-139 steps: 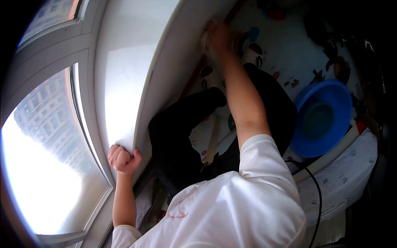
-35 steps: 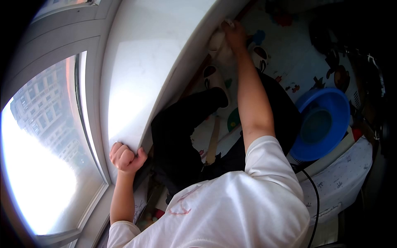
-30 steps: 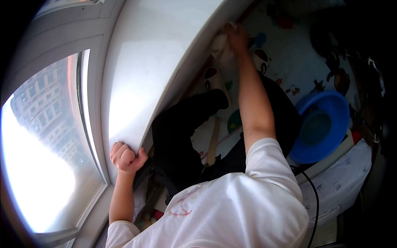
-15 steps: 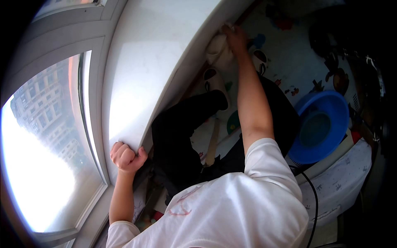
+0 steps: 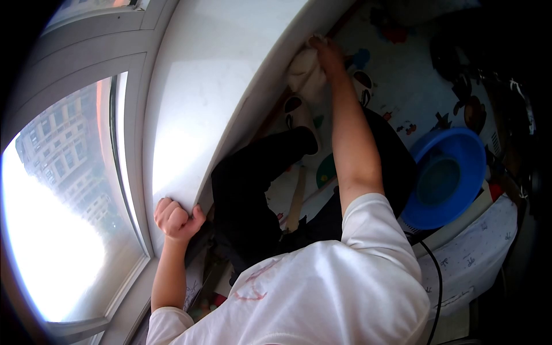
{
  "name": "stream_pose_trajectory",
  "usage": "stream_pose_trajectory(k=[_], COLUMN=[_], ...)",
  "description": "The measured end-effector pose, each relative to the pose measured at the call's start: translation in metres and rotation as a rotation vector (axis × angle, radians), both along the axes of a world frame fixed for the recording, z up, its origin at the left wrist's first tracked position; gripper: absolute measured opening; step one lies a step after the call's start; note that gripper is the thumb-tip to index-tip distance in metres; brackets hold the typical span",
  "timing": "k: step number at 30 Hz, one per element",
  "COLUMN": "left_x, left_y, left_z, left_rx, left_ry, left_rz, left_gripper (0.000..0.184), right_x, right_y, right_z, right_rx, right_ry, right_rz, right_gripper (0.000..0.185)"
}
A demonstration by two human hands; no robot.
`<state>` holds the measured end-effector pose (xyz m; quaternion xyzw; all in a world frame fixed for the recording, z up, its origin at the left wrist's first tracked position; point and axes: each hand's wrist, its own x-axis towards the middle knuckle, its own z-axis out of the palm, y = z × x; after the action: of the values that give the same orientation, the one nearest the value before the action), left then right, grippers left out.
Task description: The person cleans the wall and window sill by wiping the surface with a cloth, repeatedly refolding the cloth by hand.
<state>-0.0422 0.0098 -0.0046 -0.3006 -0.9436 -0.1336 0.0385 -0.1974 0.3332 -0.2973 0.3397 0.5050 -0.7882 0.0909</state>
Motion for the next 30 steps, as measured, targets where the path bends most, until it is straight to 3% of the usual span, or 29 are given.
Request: stream_pose_trajectory(k=[10,13,19,22,30], left_x=[0.002,0.002,0.000,0.001,0.001], left_y=[-0.001,0.000,-0.001,-0.001,-0.001], left_z=[0.000,-0.001,0.000,-0.002,-0.001], left_rx=[-0.003,-0.009,0.000,0.005,0.006], left_ry=[0.015,0.016,0.008,0.011,0.009], left_rz=[0.004,0.005,-0.002,0.000,-0.005], left_gripper=[0.044,0.044,0.045,0.045,0.044], right_x=[0.001,-0.001,0.001,0.000,-0.001], right_y=[-0.003,0.001,-0.005,-0.006,-0.005], right_z=[-0.021,-0.020,-0.030,0.002,-0.019], right_rx=[0.008,0.094,-0.063,0.018,-0.187], right_ry=[0.086,0.001,0.072,-0.091,-0.021], right_rz=[0.007,0.062,0.044,0.003,-0.032], right_gripper=[0.055,0.055,0.061,0.057,0.052])
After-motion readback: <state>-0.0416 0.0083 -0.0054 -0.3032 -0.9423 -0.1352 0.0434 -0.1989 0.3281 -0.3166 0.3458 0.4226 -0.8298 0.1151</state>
